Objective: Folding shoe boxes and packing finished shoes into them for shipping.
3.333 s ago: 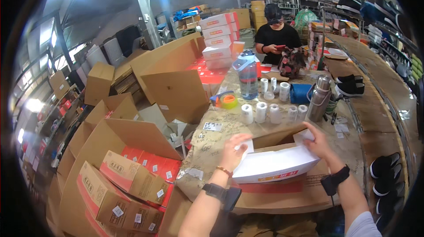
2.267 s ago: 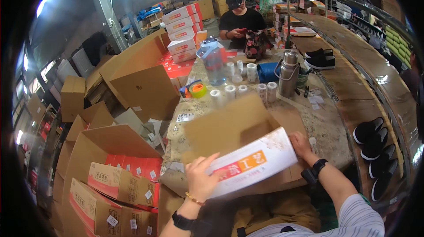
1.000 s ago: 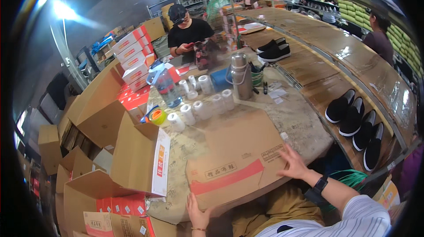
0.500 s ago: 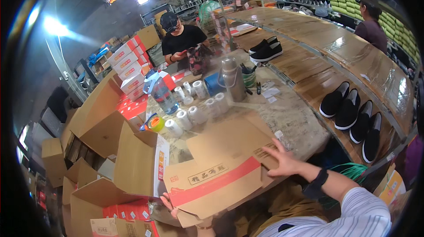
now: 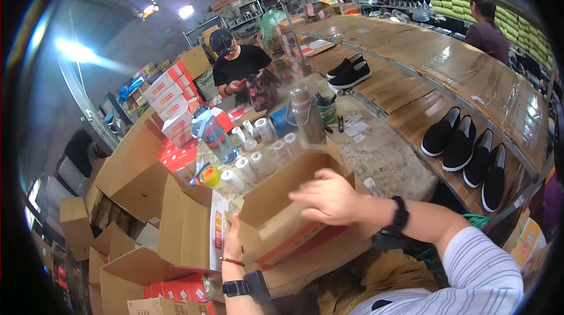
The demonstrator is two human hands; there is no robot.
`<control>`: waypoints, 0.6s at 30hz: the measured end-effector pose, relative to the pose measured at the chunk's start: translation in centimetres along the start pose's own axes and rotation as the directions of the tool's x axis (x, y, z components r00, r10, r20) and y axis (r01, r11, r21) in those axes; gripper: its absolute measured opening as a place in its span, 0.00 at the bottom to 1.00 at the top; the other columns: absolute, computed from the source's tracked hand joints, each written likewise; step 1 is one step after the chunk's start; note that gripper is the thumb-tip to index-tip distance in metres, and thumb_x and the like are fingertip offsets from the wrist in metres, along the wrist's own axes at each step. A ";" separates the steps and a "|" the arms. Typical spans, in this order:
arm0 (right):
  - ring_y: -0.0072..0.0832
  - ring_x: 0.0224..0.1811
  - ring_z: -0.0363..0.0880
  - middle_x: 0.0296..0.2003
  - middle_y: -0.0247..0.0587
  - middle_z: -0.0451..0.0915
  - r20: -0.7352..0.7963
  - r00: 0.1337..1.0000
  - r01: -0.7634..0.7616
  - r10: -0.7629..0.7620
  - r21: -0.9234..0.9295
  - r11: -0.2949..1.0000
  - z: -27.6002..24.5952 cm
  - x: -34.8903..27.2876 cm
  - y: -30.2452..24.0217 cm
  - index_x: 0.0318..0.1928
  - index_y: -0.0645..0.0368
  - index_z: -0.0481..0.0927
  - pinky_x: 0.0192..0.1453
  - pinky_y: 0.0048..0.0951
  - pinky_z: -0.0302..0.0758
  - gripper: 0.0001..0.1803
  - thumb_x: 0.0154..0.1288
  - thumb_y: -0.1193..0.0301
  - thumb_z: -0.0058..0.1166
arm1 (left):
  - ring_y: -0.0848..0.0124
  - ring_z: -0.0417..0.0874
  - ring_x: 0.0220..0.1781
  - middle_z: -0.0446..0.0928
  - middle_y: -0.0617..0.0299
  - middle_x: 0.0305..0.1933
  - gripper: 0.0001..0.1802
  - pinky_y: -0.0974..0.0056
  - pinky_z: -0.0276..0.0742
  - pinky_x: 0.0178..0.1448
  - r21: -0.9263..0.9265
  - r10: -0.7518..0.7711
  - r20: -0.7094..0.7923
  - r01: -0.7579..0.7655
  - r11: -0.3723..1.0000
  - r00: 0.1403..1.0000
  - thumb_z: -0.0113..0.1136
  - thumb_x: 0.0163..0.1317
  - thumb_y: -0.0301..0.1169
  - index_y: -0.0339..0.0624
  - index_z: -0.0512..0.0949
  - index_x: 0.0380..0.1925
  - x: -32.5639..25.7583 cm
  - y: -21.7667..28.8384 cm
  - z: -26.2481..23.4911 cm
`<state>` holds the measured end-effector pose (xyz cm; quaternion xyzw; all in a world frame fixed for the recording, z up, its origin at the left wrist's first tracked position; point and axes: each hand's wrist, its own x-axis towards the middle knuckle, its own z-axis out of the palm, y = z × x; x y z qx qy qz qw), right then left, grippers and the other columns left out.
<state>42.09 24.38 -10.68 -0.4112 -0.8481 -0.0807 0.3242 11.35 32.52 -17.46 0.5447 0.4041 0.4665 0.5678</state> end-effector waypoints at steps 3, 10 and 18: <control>0.43 0.37 0.79 0.31 0.46 0.82 0.309 0.921 -0.274 0.236 0.086 0.958 5.3 1.6 3.6 0.37 0.56 0.82 0.43 0.41 0.73 0.21 0.66 0.54 0.41 | 0.69 0.69 0.57 0.69 0.59 0.56 0.33 0.63 0.66 0.59 -0.030 -0.028 -0.064 0.026 0.999 0.998 0.52 0.64 0.50 0.33 0.66 0.57 -0.7 -0.5 -0.2; 0.45 0.35 0.77 0.30 0.44 0.80 -0.162 0.987 0.034 0.004 0.232 0.972 4.8 1.3 3.4 0.28 0.57 0.79 0.40 0.41 0.72 0.13 0.61 0.61 0.50 | 0.51 0.63 0.65 0.60 0.45 0.64 0.60 0.50 0.61 0.65 0.907 0.059 -0.266 0.229 0.355 0.962 0.76 0.35 0.48 0.41 0.50 0.65 -2.1 3.1 6.2; 0.45 0.50 0.75 0.46 0.50 0.78 -0.191 0.826 -0.439 0.530 0.372 0.818 7.1 -1.6 8.9 0.56 0.53 0.73 0.55 0.37 0.70 0.19 0.65 0.66 0.48 | 0.55 0.60 0.68 0.53 0.47 0.69 0.41 0.56 0.57 0.69 0.641 0.396 0.008 -0.309 0.703 0.918 0.70 0.43 0.27 0.38 0.63 0.60 -0.3 -3.1 -1.2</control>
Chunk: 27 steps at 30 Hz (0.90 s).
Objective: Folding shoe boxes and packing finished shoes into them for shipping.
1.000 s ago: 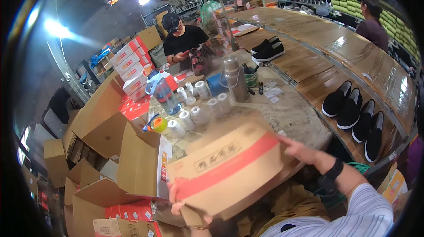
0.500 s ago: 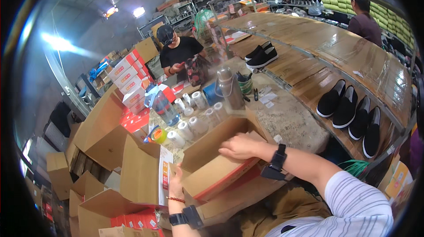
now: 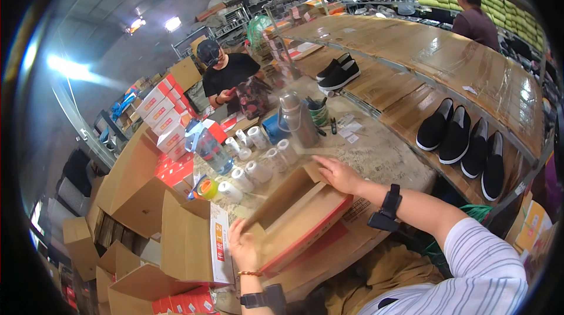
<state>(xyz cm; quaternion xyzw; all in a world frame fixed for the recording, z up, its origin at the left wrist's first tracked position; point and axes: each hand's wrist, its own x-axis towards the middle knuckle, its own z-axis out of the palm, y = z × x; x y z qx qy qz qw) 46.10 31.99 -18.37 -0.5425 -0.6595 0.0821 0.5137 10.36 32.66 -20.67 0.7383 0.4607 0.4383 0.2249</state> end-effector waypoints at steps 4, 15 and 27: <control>0.42 0.48 0.77 0.45 0.46 0.78 0.437 0.898 -0.284 0.046 0.499 0.819 -2.5 2.1 2.0 0.61 0.49 0.69 0.52 0.35 0.72 0.29 0.57 0.64 0.58 | 0.56 0.58 0.69 0.56 0.48 0.68 0.32 0.57 0.55 0.70 0.049 -0.063 -0.145 0.070 0.996 0.988 0.67 0.43 0.23 0.39 0.72 0.53 0.0 6.5 1.7; 0.42 0.48 0.74 0.49 0.44 0.69 0.366 0.930 0.080 0.028 -0.277 0.958 -5.1 0.3 -2.2 0.55 0.54 0.73 0.51 0.39 0.73 0.40 0.41 0.50 0.67 | 0.54 0.63 0.63 0.60 0.49 0.62 0.43 0.53 0.60 0.65 0.417 0.048 -0.004 -0.041 0.908 0.999 0.76 0.36 0.33 0.47 0.69 0.58 -1.0 9.8 2.0; 0.42 0.46 0.73 0.40 0.45 0.72 0.159 0.987 -0.024 0.000 0.154 0.988 -6.8 -3.4 4.4 0.50 0.53 0.75 0.49 0.36 0.70 0.20 0.65 0.55 0.47 | 0.52 0.63 0.65 0.63 0.45 0.64 0.29 0.47 0.57 0.65 0.613 -0.122 0.110 0.030 0.790 0.986 0.45 0.64 0.50 0.47 0.66 0.62 -1.0 14.8 4.0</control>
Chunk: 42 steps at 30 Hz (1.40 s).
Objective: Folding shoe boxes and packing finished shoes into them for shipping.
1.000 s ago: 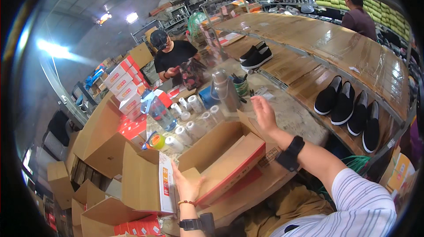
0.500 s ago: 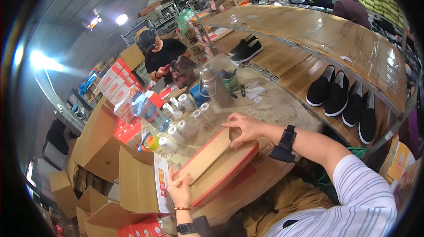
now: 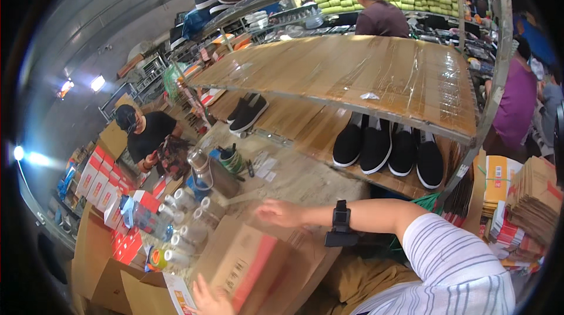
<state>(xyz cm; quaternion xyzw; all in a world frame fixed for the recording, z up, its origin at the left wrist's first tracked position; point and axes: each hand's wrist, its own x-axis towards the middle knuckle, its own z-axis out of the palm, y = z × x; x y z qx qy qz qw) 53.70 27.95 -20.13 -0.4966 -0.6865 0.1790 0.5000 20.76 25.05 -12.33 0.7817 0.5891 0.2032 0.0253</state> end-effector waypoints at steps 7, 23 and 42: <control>0.45 0.46 0.71 0.43 0.49 0.72 -0.598 0.797 -0.585 0.085 -0.729 0.355 -19.0 -4.7 6.2 0.40 0.56 0.79 0.45 0.46 0.68 0.20 0.52 0.55 0.57 | 0.49 0.60 0.67 0.61 0.45 0.65 0.31 0.39 0.51 0.66 0.335 0.090 0.032 -0.095 0.937 0.995 0.45 0.62 0.54 0.59 0.62 0.64 -0.6 1.0 5.8; 0.32 0.38 0.80 0.35 0.40 0.82 -0.026 0.761 -0.171 0.648 0.956 0.240 -14.6 -6.4 -1.3 0.44 0.64 0.78 0.47 0.31 0.77 0.18 0.63 0.61 0.52 | 0.58 0.67 0.44 0.67 0.57 0.37 0.25 0.52 0.58 0.57 -0.026 0.121 -0.186 -0.128 0.991 0.975 0.68 0.43 0.37 0.59 0.81 0.47 -0.7 1.2 3.3; 0.32 0.41 0.80 0.41 0.46 0.80 0.054 0.856 -0.112 0.514 0.990 0.083 -3.1 -6.7 -13.6 0.51 0.63 0.74 0.44 0.33 0.78 0.18 0.66 0.65 0.47 | 0.63 0.75 0.47 0.73 0.52 0.50 0.29 0.62 0.71 0.53 -0.799 0.098 -0.352 -0.353 0.486 0.931 0.58 0.55 0.21 0.34 0.65 0.59 -2.1 7.0 0.8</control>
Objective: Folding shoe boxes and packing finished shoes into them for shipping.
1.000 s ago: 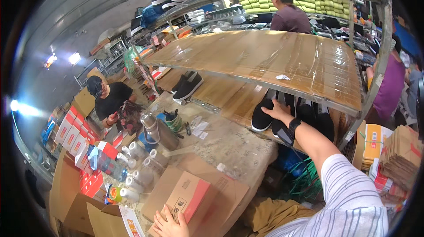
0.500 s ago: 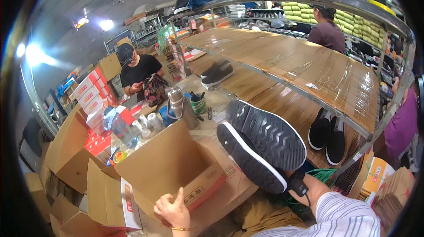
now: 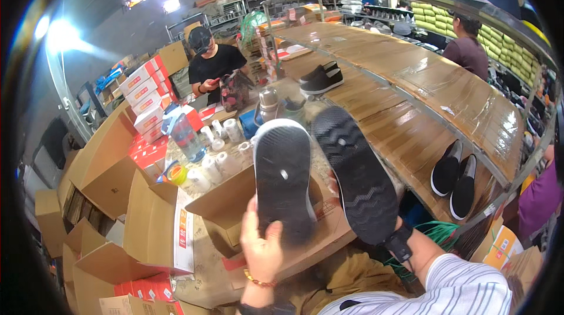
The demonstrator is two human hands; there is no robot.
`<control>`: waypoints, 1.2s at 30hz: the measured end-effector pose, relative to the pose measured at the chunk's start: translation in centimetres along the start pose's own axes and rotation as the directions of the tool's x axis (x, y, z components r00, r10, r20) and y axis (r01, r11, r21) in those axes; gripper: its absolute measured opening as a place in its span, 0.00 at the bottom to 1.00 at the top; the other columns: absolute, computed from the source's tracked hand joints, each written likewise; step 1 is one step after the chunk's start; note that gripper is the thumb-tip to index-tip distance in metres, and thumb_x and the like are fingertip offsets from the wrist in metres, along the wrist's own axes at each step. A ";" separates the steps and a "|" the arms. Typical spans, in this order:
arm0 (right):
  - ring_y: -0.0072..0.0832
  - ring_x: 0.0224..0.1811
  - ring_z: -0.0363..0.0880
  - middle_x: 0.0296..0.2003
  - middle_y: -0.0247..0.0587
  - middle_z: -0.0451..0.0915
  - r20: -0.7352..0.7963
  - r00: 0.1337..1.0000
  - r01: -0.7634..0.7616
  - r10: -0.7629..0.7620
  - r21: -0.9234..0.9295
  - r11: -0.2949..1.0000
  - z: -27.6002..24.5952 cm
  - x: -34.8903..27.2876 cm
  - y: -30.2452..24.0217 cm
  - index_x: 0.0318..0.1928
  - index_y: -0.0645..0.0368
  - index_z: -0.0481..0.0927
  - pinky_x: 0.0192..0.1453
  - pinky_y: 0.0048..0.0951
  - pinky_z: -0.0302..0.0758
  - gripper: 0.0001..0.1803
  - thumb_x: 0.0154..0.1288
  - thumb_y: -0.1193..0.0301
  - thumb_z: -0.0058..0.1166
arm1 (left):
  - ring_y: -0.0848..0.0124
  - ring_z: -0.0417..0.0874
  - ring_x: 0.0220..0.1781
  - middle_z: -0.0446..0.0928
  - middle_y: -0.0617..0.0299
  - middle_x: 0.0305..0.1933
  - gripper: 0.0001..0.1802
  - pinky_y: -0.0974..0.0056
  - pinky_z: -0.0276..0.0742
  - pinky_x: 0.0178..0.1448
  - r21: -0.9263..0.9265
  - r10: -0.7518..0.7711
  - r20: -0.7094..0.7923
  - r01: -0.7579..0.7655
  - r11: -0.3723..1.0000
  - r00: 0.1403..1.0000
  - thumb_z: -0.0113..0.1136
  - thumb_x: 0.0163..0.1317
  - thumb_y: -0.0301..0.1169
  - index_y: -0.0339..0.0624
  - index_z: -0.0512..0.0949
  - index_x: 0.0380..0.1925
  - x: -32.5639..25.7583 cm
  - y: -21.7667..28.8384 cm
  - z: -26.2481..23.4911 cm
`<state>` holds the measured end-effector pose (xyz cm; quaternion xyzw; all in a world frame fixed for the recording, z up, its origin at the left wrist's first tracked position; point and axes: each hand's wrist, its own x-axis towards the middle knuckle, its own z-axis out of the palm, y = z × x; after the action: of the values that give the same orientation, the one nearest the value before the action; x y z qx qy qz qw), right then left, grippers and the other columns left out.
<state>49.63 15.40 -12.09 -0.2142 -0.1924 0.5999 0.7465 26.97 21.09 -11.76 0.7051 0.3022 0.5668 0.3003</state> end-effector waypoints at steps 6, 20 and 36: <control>0.33 0.46 0.77 0.44 0.40 0.78 0.367 0.876 0.455 -0.314 -0.410 0.790 0.3 3.6 2.4 0.48 0.62 0.75 0.51 0.30 0.74 0.13 0.62 0.79 0.50 | 0.57 0.76 0.41 0.76 0.57 0.39 0.21 0.57 0.74 0.47 0.686 -0.021 0.299 -0.200 0.700 0.954 0.61 0.45 0.24 0.49 0.79 0.44 -3.0 -6.1 -3.0; 0.47 0.36 0.76 0.29 0.51 0.76 0.348 0.844 0.352 -0.407 -0.934 -0.069 -4.9 15.0 6.2 0.36 0.63 0.77 0.40 0.40 0.73 0.07 0.60 0.73 0.49 | 0.52 0.57 0.66 0.55 0.44 0.62 0.35 0.54 0.59 0.66 0.570 -0.198 -0.139 0.242 0.785 0.970 0.73 0.41 0.34 0.50 0.70 0.52 0.5 -11.9 -13.5; 0.45 0.65 0.60 0.64 0.56 0.60 0.543 0.561 0.806 0.624 -0.530 -0.264 -2.6 15.8 3.3 0.62 0.48 0.67 0.63 0.36 0.65 0.45 0.39 0.53 0.68 | 0.53 0.75 0.55 0.71 0.40 0.55 0.33 0.52 0.69 0.57 0.765 -0.500 0.456 -0.037 0.643 0.736 0.63 0.50 0.41 0.46 0.64 0.56 1.2 -8.9 -13.9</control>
<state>51.66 31.24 -15.57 -0.3791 -0.9128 0.1026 0.1120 12.81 28.77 -15.35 0.8625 0.4768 0.0781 0.1505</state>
